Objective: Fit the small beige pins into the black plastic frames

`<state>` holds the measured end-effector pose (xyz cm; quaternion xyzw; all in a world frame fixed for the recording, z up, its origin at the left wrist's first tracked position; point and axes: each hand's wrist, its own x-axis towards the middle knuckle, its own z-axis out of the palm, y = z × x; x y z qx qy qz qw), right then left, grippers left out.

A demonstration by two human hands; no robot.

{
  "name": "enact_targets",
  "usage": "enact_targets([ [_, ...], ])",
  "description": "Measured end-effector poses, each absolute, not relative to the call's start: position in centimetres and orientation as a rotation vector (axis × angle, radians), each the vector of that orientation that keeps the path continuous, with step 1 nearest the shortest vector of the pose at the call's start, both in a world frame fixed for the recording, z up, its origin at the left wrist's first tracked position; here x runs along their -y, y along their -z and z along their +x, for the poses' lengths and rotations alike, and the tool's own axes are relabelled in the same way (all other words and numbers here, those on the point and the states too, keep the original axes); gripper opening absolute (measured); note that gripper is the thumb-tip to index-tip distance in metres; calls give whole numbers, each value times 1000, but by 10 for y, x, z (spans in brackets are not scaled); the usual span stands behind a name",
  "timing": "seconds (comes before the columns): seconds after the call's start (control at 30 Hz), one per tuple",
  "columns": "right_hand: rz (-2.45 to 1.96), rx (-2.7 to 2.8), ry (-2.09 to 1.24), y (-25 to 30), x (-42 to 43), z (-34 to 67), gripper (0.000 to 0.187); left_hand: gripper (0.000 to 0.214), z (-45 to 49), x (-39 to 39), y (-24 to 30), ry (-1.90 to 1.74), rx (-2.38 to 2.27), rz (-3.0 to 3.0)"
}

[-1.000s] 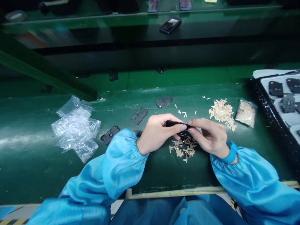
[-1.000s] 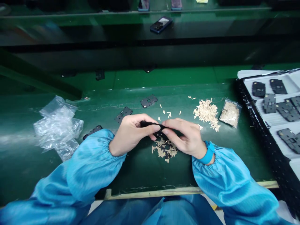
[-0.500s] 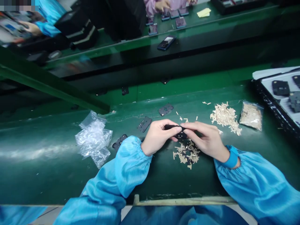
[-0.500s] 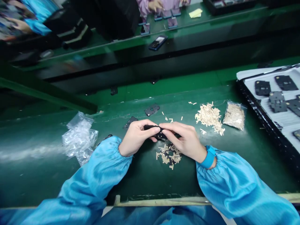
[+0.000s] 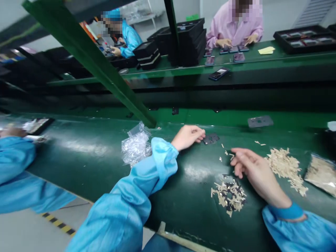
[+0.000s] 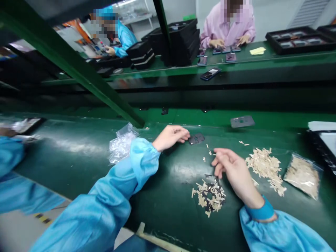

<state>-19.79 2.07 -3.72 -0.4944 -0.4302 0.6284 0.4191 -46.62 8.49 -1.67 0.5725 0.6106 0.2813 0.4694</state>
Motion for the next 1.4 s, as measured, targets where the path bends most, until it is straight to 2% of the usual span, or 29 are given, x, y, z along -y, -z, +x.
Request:
enact_targets([
  [0.1, -1296, 1317, -1521, 47, -13, -204, 43, 20, -503, -132, 18, -624, -2069, 1752],
  [0.17, -1283, 1341, -1470, 51, -11, -205, 40, 22, -520, -161, 21, -623, -2238, 1744],
  [0.27, -1246, 1346, -1469, 50, -12, -204, 38, 11, -530, -189, 27, -627, -2328, 1683],
  [0.37, -1204, 1338, -1482, 48, -14, -202, 35, 28, -533, -200, 26, -688, -2315, 1653],
  [0.47, -1169, 1313, -1481, 48, -17, -201, 31, 35, -536, -197, 15, -806, -2227, 1643],
  [0.6, -1166, 1308, -1553, 47, -20, -195, 28, 10, -513, -149, 9, -922, -1932, 1624],
  [0.73, -1259, 1554, -1600, 42, -21, -186, 22, 11, -452, -67, 24, -987, -1479, 1427],
  [0.83, -1283, 1973, -1359, 37, -17, -182, 11, 12, -414, -28, 38, -930, -1198, 1176],
  [0.93, -1210, 2273, -1030, 34, -11, -183, 4, 14, -401, -17, 47, -937, -1120, 1147],
  [1.13, -1253, 2488, -808, 30, 1, -188, 16, 17, -408, -18, 56, -981, -996, 1096],
  [1.27, -1286, 2338, -921, 29, -2, -188, 18, 23, -409, -15, 54, -1002, -1023, 1216],
  [1.4, -1390, 1891, -1342, 27, -6, -191, 29, 25, -409, -11, 50, -1005, -1045, 1518],
])
